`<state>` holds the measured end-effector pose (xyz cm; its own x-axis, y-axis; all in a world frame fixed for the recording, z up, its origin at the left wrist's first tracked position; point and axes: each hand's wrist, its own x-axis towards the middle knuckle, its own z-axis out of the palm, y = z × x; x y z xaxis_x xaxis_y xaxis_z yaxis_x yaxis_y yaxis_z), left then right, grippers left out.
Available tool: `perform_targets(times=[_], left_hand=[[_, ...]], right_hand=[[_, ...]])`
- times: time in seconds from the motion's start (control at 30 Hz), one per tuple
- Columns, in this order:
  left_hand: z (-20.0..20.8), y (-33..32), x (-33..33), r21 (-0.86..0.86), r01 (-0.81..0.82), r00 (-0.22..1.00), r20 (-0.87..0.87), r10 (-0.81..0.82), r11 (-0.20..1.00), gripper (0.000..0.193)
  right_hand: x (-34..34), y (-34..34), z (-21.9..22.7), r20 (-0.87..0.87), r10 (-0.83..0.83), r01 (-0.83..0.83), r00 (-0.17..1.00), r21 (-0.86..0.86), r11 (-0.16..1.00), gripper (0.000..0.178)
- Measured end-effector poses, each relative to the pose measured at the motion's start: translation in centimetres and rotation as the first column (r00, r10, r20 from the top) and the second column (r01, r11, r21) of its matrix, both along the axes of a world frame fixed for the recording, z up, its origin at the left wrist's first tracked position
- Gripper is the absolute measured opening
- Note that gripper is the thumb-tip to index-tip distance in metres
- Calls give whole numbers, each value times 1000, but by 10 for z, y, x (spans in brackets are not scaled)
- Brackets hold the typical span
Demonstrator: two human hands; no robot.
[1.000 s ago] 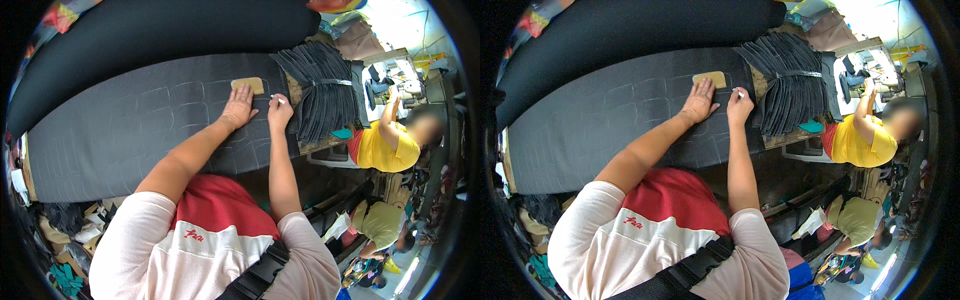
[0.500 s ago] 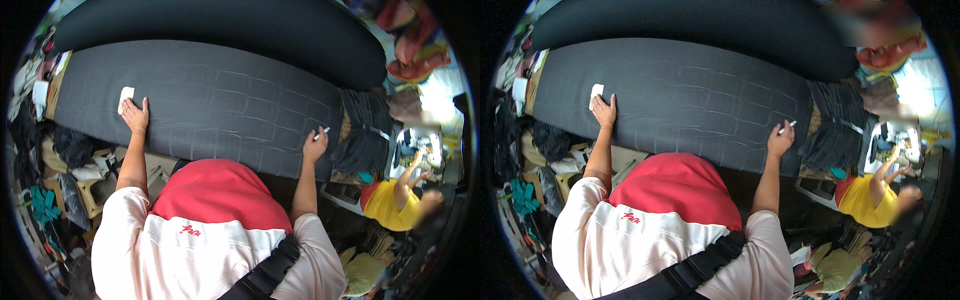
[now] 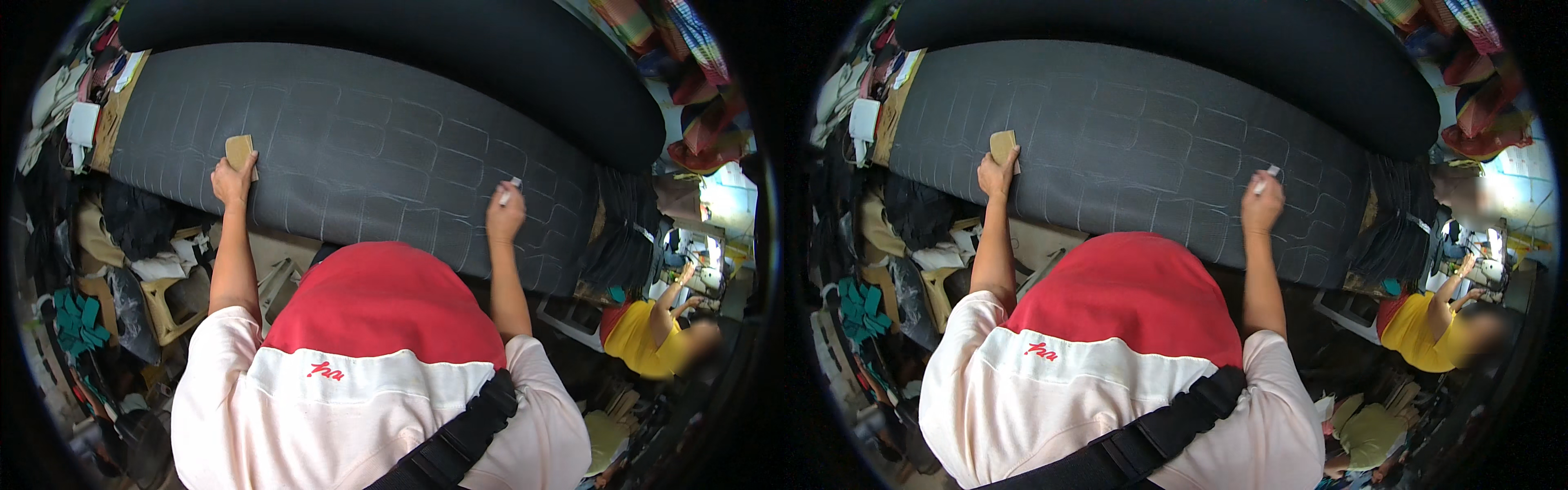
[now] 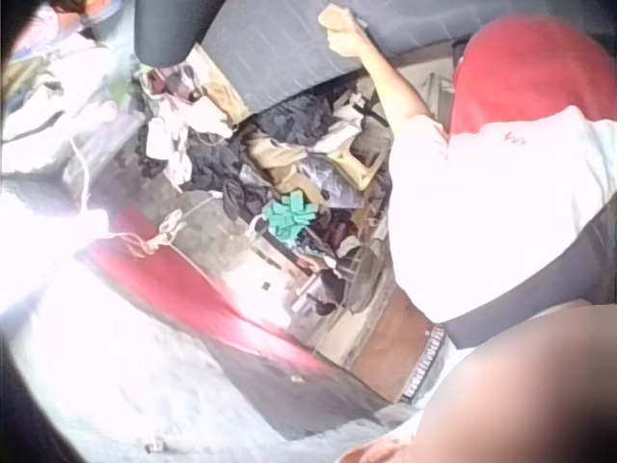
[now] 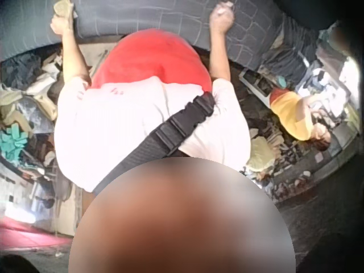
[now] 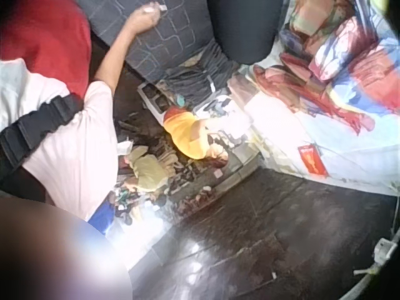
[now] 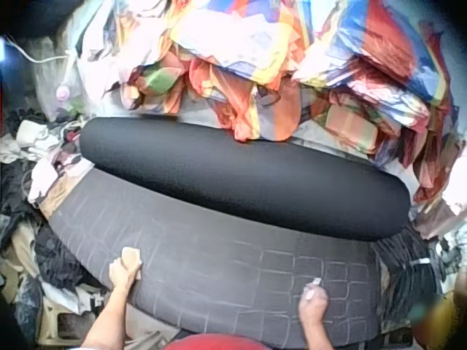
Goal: The person uses a small rectangular template and a white marker to trace multiple rectangular outlines on a large black fabric roll. They then use blue-handled scissors to cut along the traced lines, separating a rectangular piece from the roll.
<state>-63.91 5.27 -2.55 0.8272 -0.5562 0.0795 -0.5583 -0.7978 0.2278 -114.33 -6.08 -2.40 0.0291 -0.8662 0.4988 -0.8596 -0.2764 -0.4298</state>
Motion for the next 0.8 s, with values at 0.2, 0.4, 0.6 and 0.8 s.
perform_targets(times=[0.2, 0.4, 0.6, 0.8], left_hand=[[-12, 8, 3, -130, 39, 999, 42, -34, 991, 68], [-21, 8, 2, -133, 63, 992, 120, -47, 989, 67], [-32, 12, 7, -180, 81, 994, 93, -65, 980, 67], [-48, 21, 35, -317, 66, 995, -47, -85, 946, 52]], right_hand=[[147, 32, 17, 232, 500, -527, 834, 72, 847, 18], [186, 45, 29, 239, 685, -696, 688, 483, 531, 15], [127, 48, 35, 351, 222, -320, 910, 250, 914, 14], [66, 55, 14, 224, 35, -70, 974, 148, 987, 15]])
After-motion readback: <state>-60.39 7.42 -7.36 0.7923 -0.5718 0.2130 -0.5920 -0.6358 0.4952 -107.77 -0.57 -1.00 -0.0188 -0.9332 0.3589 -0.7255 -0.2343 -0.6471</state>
